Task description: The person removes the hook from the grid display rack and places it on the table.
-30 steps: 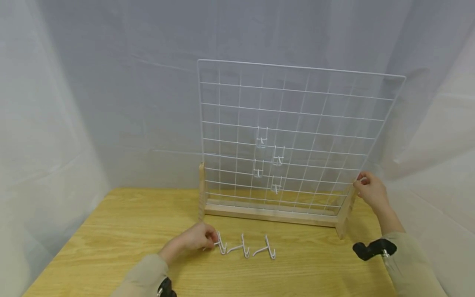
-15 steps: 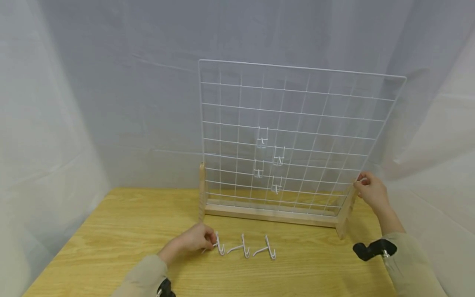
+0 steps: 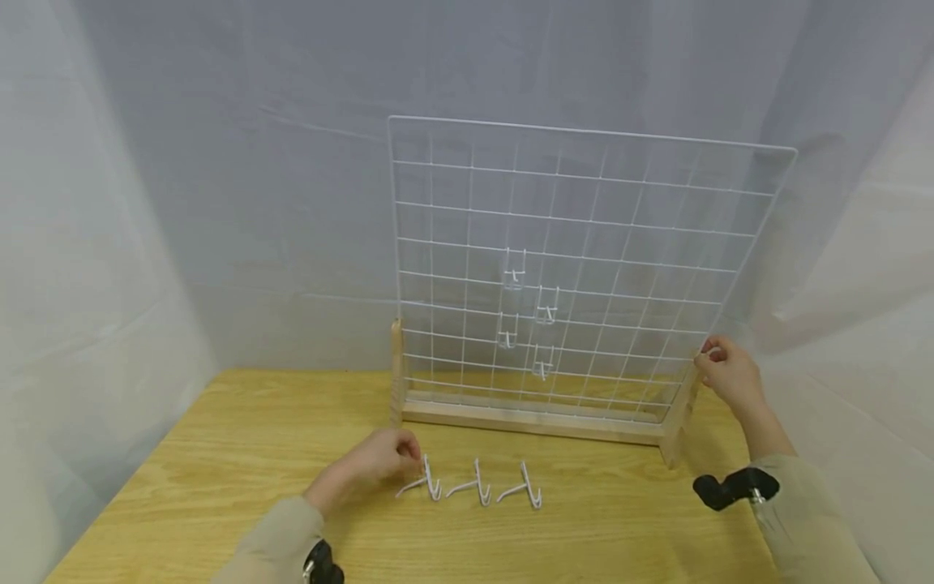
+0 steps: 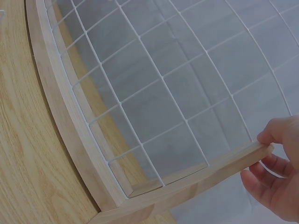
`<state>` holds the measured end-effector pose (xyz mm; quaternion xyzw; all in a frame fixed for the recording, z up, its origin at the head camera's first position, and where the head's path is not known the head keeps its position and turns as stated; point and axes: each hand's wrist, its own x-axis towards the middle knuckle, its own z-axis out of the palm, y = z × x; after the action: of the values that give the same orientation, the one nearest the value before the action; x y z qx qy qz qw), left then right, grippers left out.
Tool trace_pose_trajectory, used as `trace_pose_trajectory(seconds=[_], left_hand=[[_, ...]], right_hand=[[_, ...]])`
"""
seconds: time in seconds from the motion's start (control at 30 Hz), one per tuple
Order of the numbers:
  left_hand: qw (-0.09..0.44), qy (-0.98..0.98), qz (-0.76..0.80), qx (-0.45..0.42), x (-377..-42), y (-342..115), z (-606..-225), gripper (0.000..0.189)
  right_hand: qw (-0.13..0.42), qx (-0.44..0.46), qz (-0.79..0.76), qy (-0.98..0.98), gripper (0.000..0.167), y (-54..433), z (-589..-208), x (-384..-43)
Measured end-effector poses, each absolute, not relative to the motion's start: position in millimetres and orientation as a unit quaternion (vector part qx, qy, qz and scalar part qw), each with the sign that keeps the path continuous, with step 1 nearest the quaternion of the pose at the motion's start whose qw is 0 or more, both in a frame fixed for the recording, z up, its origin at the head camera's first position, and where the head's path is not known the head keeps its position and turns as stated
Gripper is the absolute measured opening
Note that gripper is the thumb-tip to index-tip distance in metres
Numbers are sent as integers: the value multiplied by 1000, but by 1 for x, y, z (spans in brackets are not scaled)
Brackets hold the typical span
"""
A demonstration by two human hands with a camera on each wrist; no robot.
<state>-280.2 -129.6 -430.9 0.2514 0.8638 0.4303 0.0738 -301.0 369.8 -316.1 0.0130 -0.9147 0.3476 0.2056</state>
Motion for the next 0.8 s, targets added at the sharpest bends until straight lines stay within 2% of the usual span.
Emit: trace_pose_trajectory(seconds=[0.47,0.8], left_hand=[[27,868,429,248,-295,-126,-401,4],[6,866,440,237,-301,-115,-378,13]], right_hand=[[205,10,359,-911,18,369,-315,-301],[206,13,352,-913,17,370,-315,-300]])
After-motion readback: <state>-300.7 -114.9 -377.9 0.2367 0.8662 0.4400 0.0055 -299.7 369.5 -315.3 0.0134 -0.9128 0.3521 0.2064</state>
